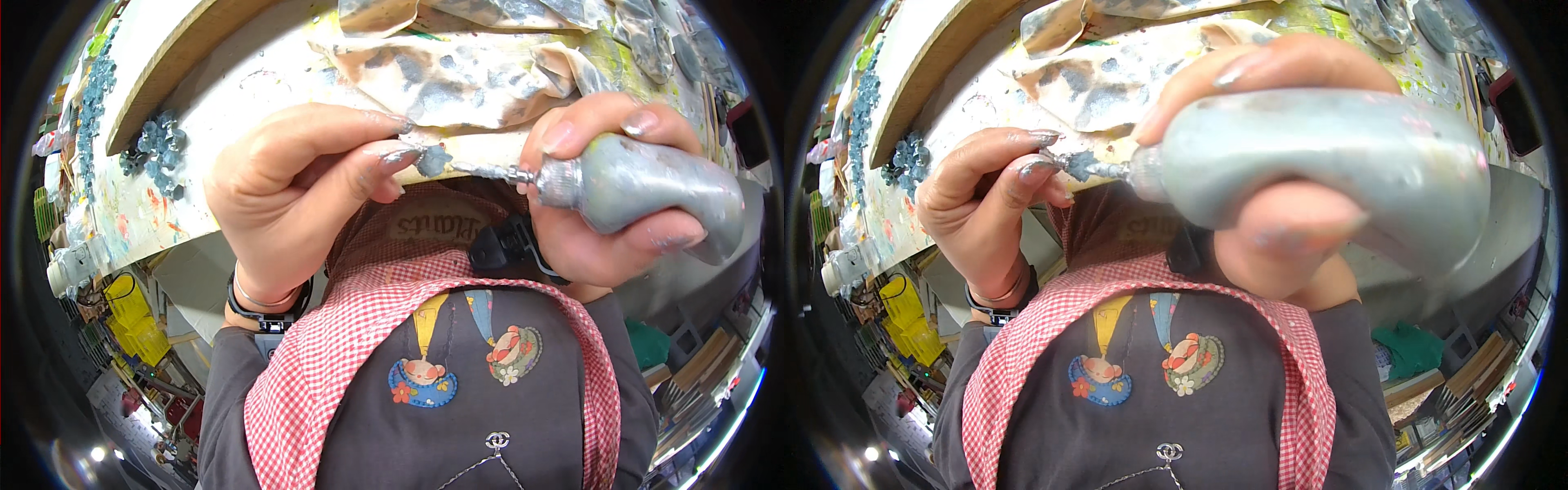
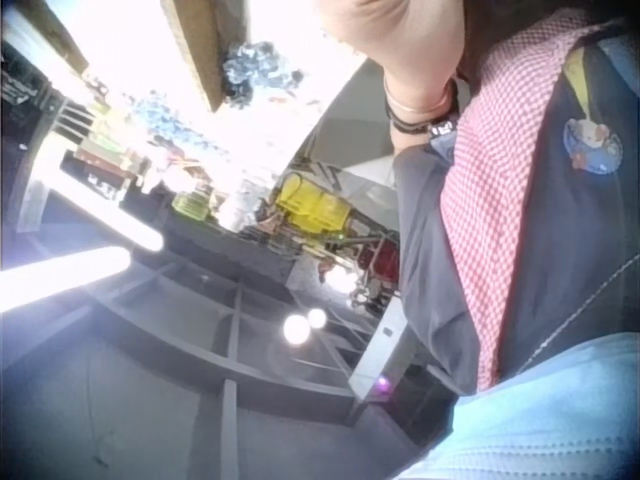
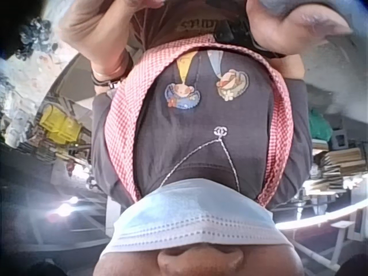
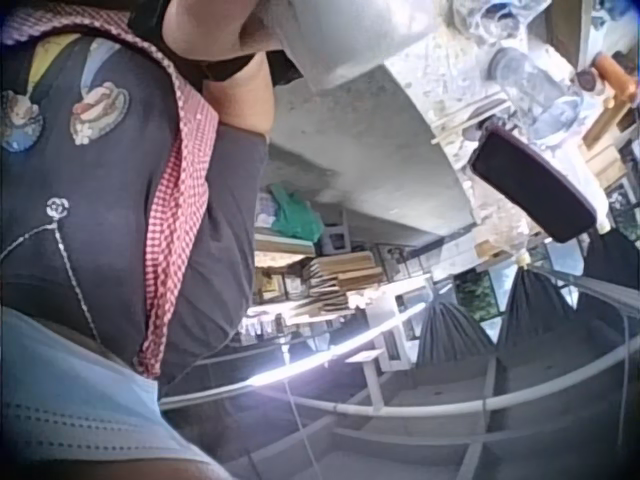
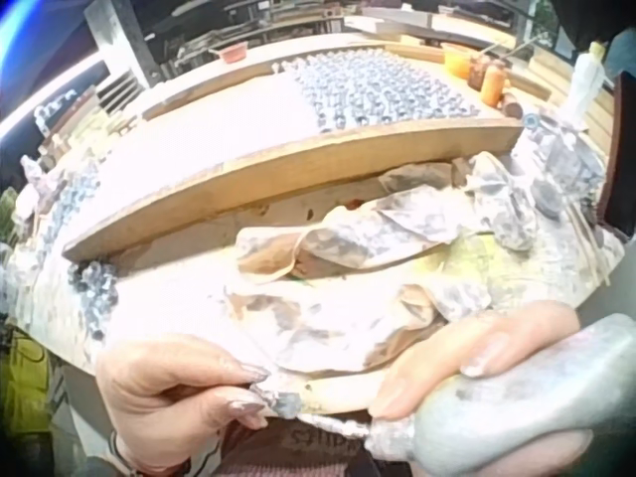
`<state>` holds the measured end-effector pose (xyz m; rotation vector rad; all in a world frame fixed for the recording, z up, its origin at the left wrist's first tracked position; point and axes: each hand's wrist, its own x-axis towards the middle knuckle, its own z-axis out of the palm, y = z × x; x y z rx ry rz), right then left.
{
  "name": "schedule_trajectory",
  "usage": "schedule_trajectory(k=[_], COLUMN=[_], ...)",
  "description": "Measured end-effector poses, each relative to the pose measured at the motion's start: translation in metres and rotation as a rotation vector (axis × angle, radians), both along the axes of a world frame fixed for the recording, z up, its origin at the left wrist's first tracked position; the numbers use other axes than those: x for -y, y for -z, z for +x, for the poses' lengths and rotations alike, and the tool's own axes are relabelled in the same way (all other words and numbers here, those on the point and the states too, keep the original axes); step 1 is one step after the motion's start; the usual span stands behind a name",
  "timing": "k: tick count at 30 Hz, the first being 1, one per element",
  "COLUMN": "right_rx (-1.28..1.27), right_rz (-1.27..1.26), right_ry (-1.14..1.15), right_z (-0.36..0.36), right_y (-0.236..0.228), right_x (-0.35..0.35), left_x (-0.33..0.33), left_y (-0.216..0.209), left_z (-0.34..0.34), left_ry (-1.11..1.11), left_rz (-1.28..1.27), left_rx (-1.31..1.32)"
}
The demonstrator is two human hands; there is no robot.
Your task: Applying glue or adhesive to small plastic components and arranging them on an assembly board.
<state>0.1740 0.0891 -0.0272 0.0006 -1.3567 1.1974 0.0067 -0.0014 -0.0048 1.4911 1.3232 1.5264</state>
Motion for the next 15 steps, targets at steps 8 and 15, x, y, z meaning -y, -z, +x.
schedule_trajectory(k=[8,15], right_rx=[0.113,0.217], right_rz=[-0.017,-0.082], right_ry=[0.003,0.006], right_z=[-0.0018,0.0000], right_y=[-0.0017,-0.0022], right_x=[-0.0014,-0.0007], left_x=[-0.0013,-0.0011], left_y=[-0.0013,0.0000], left_z=[0.0005,0.0009], left_ry=[0.005,0.003], left_rz=[0.002,0.015], left_rx=[-0.039,-0.038])
